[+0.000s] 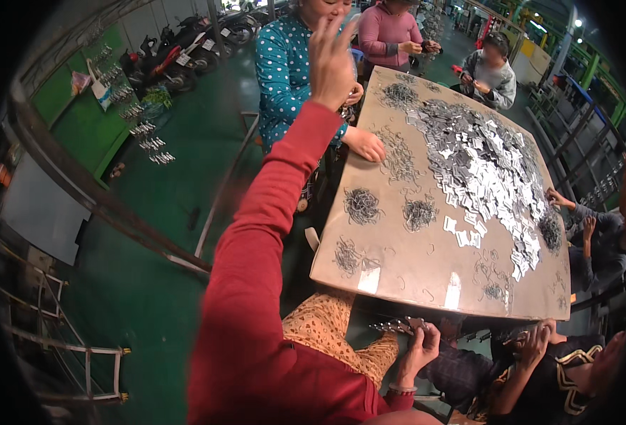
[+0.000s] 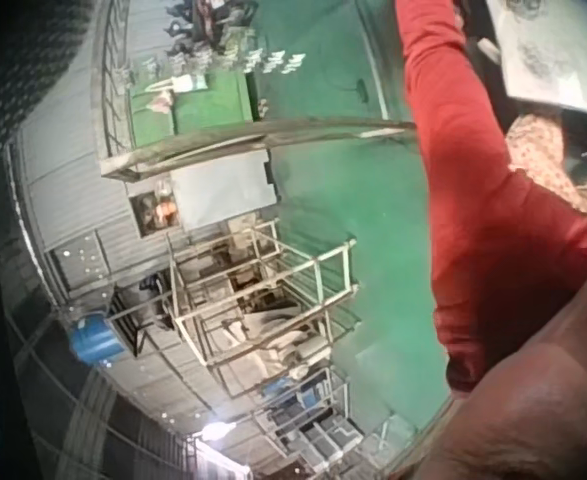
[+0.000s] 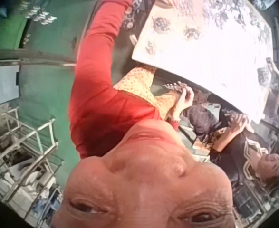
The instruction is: The person hangs a rack of attached parts onto an overhead frame. Then, the person sits at a table and attaches metal wire hooks to metal plates by hand.
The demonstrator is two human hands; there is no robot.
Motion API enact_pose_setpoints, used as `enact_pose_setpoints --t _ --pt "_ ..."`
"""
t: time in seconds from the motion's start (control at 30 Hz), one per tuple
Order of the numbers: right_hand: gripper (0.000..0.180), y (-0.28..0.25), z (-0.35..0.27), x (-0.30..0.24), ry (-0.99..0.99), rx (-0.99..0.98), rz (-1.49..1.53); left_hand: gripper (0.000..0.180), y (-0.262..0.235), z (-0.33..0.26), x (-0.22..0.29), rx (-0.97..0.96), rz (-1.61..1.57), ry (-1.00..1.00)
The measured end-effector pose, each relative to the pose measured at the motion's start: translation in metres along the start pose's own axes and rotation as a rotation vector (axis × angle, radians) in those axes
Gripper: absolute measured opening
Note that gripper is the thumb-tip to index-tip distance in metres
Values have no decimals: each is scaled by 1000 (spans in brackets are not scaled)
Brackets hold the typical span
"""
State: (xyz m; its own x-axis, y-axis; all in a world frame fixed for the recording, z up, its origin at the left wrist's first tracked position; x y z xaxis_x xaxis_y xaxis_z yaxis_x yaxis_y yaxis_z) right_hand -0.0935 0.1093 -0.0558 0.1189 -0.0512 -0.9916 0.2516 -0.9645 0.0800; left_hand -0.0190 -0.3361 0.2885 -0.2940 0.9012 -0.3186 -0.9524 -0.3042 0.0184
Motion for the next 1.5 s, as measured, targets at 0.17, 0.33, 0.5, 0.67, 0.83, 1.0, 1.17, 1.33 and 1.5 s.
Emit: enact_pose_setpoints --t 0.17,0.33,0.5,0.67,0.83,1.0,1.17,1.33,1.5 --pt "12 -2 -24 8 71 42 -13 49 57 -346 -10 -1612 -122 -417" --pt "12 -2 -29 -3 77 69 -84 44 22 -389 56 -1495 -525 -507" --pt "7 5 -19 -22 -9 31 -144 22 41 -328 63 -1683 -432 -215" --pt "15 6 -12 -7 -1 -4 -44 16 74 -236 133 -1036 -716 -481" --pt "13 11 -23 -10 8 13 -17 15 116 -263 234 -1222 -912 -485" --pt "13 19 -32 -22 13 -31 -18 16 133 -252 264 -1160 -874 -371" --pt "15 15 -29 -27 -64 -67 11 13 151 -224 294 -1019 -919 -172" --pt "16 17 -29 -20 -11 -82 -36 10 165 -268 323 -1302 -672 60" --pt "15 13 -29 -7 66 -34 31 10 148 -256 319 -1042 -646 72"
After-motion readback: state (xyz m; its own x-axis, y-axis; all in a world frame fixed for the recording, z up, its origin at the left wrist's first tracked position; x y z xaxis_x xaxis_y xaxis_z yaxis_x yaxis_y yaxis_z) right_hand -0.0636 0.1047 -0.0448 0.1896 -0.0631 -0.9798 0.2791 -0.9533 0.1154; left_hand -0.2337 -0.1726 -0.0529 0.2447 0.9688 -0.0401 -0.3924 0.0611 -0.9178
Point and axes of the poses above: each hand's wrist, its own z-axis towards the middle knuckle, its own y-axis out of the palm, x = y × z, the point moved 10 cm from there along z, towards the middle knuckle, and after that the axes turned 15 degrees about y, right-handed, at the moved point
